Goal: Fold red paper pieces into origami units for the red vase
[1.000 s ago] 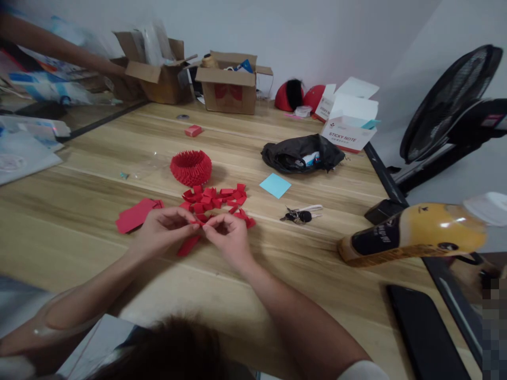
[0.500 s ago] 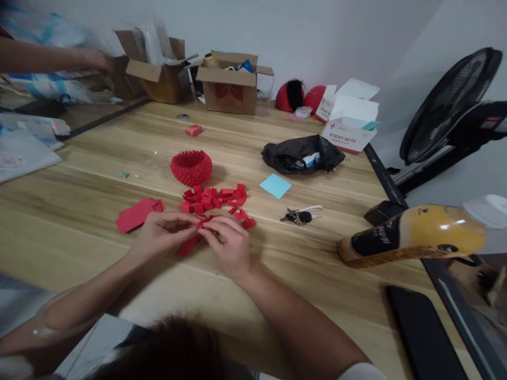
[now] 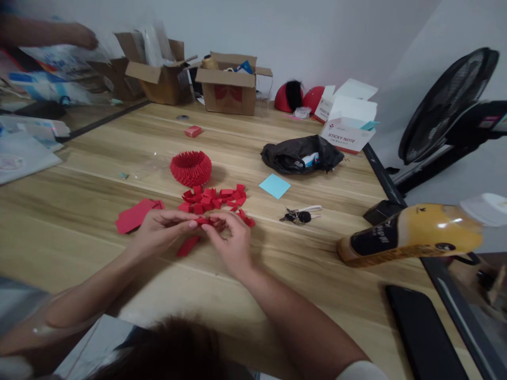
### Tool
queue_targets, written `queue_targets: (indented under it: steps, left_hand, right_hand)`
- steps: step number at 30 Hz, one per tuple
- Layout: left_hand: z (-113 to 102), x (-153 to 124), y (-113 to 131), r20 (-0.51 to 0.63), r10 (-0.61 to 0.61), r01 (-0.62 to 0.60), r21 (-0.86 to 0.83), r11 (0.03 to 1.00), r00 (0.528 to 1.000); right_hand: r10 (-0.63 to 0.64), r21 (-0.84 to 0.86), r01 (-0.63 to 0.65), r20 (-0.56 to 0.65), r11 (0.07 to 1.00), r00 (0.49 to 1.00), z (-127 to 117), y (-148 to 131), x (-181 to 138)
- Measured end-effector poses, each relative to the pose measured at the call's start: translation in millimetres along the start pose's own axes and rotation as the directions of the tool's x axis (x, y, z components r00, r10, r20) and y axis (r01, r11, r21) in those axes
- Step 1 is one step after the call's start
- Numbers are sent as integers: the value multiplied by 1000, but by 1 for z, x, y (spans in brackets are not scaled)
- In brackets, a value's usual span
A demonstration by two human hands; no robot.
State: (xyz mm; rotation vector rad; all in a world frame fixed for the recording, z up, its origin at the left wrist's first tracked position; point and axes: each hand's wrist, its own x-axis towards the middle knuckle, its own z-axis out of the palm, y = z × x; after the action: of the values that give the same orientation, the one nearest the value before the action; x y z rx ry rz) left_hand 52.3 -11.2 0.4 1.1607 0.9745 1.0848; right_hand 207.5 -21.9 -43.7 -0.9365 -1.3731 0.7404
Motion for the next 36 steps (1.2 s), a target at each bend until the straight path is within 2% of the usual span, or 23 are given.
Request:
queue_targets:
  steps: [7, 12, 18, 23, 28, 30, 33, 35, 36]
  left_hand:
    - [2, 0, 4, -4, -12, 12, 0, 1000, 1000]
    - [1, 0, 3, 51, -3, 2, 24, 1000, 999]
    - [-3, -3, 0, 89, 148, -164, 211, 964, 985]
    - [-4, -4, -1, 118, 212, -239, 314, 919, 970]
    - [-4, -4, -1, 144, 218, -257, 373, 891, 965]
    - [-5, -2, -1, 115, 205, -234, 392, 890, 972]
    - [-10, 1, -2, -28, 186, -164, 356, 920, 982]
    - [-14, 4, -2, -126, 210, -152, 363, 919, 970]
    - [-16, 5, -2, -154, 218, -148, 372, 917, 964]
  right_hand:
    - [18, 22, -19, 55, 1000, 998, -1, 0, 3]
    - [22, 46, -27, 92, 999, 996, -2, -2, 2]
    - [-117, -50, 120, 59, 992, 991, -4, -6, 2]
    - [-99, -66, 105, 96, 992, 991, -4, -7, 2]
    - [-101, -19, 104, 136, 994, 986, -4, -5, 3]
    - [-91, -19, 95, 136, 995, 986, -4, -3, 2]
    - [-28, -69, 38, 148, 997, 989, -2, 2, 0]
    - [-39, -154, 81, 263, 985, 964, -1, 1, -2]
    - [-77, -200, 158, 361, 967, 929, 0, 0, -4]
